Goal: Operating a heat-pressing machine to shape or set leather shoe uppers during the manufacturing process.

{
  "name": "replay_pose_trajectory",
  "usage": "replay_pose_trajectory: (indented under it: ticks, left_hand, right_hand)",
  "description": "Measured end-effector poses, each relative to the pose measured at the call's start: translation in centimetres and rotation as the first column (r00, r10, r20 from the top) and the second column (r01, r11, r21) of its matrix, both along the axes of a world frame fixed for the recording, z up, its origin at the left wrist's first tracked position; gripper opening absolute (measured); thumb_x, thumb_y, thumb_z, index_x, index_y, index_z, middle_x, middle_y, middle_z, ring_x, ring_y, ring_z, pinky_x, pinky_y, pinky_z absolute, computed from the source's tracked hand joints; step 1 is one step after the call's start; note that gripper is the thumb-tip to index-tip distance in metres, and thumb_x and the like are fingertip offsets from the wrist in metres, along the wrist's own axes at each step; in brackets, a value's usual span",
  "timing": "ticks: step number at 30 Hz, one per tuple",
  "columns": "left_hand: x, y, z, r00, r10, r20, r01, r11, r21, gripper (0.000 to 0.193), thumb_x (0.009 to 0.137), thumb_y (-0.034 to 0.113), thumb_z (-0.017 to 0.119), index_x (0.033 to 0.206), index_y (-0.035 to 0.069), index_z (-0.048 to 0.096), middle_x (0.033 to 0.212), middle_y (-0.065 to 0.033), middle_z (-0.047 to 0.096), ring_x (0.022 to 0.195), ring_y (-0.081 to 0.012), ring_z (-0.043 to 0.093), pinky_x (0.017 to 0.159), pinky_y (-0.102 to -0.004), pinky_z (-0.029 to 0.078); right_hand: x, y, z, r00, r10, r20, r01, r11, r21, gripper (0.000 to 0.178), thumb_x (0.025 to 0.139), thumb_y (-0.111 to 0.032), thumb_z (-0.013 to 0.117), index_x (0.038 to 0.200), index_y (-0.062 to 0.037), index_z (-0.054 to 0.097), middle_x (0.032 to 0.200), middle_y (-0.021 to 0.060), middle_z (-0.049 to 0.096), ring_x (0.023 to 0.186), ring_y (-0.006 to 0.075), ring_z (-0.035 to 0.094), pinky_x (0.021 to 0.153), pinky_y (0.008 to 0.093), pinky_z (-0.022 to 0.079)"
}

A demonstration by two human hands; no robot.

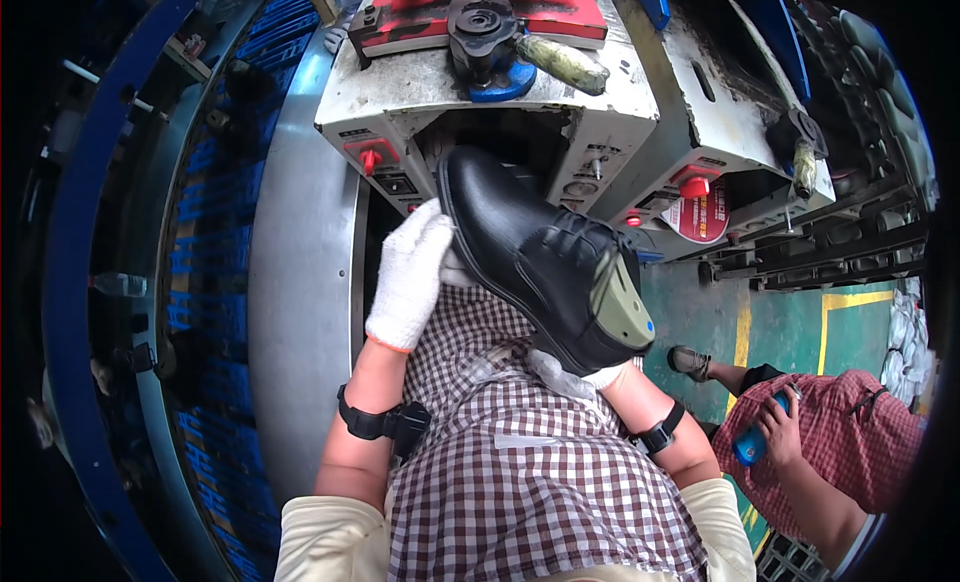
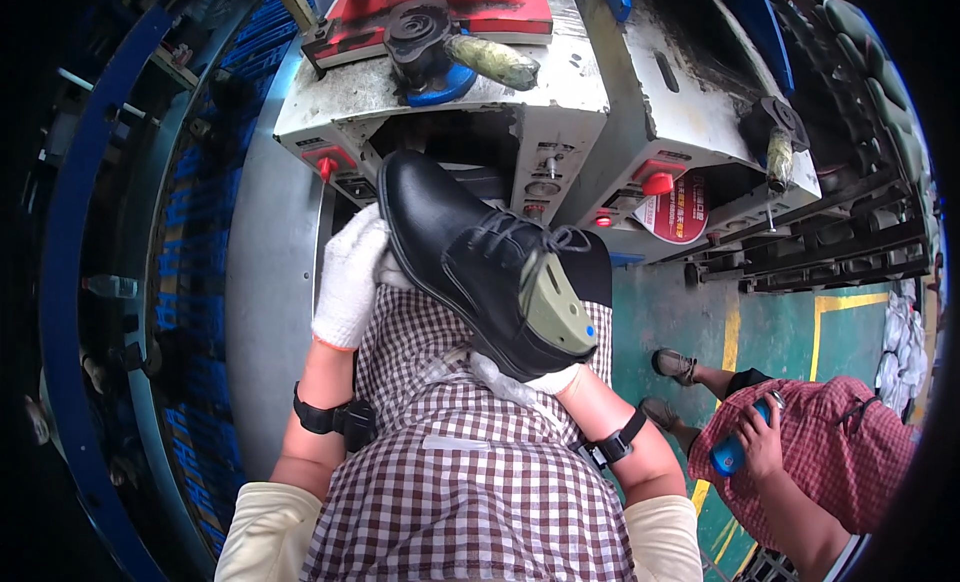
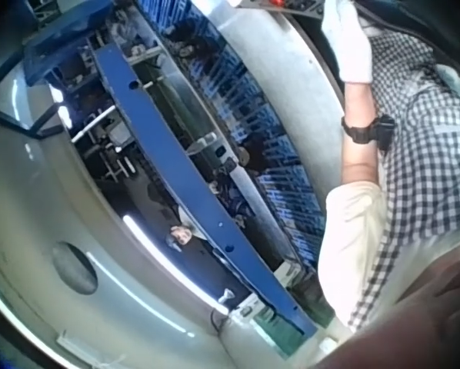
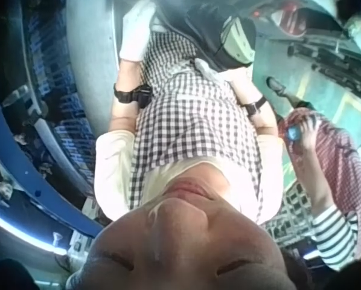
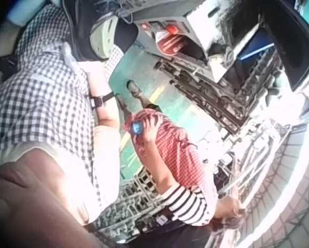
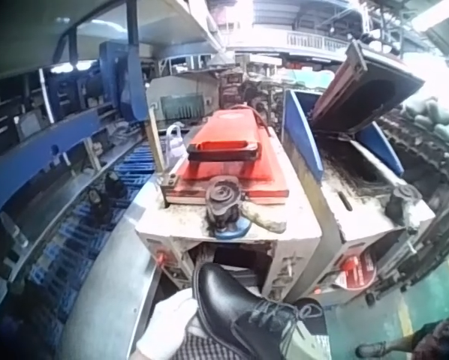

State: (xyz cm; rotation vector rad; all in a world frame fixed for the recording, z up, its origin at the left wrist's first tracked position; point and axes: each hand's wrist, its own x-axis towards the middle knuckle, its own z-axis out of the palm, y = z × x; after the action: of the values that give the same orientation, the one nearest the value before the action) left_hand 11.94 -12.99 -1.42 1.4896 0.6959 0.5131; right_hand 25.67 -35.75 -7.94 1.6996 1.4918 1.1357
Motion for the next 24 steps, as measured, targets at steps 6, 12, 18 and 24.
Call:
replay_pose_trajectory:
  ticks: [6,12,18,24]
  left_hand:
    - [-1.8,2.0,-2.3,0.990,0.121,0.076,-0.112,0.987,-0.117,0.033,0.109,0.014,0.052,0.133,-0.004,0.066,0.116,-0.0096,0.074,0.099,-0.0138,0.072,0.086,-0.0254,0.058]
    - [-5.3,2.5,-1.8,0.969,0.103,0.224,-0.022,0.941,-0.337,0.048,0.111,0.025,0.053,0.150,-0.002,0.051,0.132,-0.0134,0.070,0.111,-0.0224,0.072,0.096,-0.0353,0.059]
    - [-11.5,-2.3,-3.2,0.937,0.183,0.296,-0.040,0.901,-0.432,0.114,0.083,0.078,0.071,0.163,0.006,0.033,0.159,-0.0102,0.049,0.147,-0.0301,0.047,0.125,-0.0471,0.037]
    - [-13.7,3.0,1.3,0.637,0.671,0.379,-0.108,0.564,-0.819,0.050,0.094,0.030,0.060,0.134,0.000,0.061,0.127,-0.0166,0.071,0.115,-0.0309,0.071,0.107,-0.0478,0.056]
  right_hand:
    - [-0.1,1.4,-4.5,0.286,-0.006,0.958,0.120,0.992,-0.030,0.049,0.117,-0.032,0.036,0.160,-0.0086,0.040,0.161,0.0150,0.046,0.143,0.0261,0.050,0.120,0.0392,0.041]
    - [-0.1,9.0,-2.0,-0.069,-0.638,0.767,-0.294,0.748,0.596,0.066,0.113,-0.051,0.041,0.160,-0.0041,0.040,0.152,0.0223,0.055,0.125,0.0359,0.065,0.103,0.0514,0.056]
    - [-3.4,13.9,5.5,-0.989,-0.123,0.078,-0.124,0.992,-0.003,0.066,0.115,-0.048,0.040,0.159,0.0014,0.040,0.154,0.0149,0.056,0.140,0.0206,0.054,0.120,0.0357,0.042]
    - [-5.3,18.1,10.1,-0.912,-0.375,-0.163,-0.362,0.926,-0.108,0.078,0.110,-0.042,0.054,0.170,-0.0068,0.018,0.144,0.0147,0.059,0.119,0.0134,0.059,0.089,0.0249,0.054]
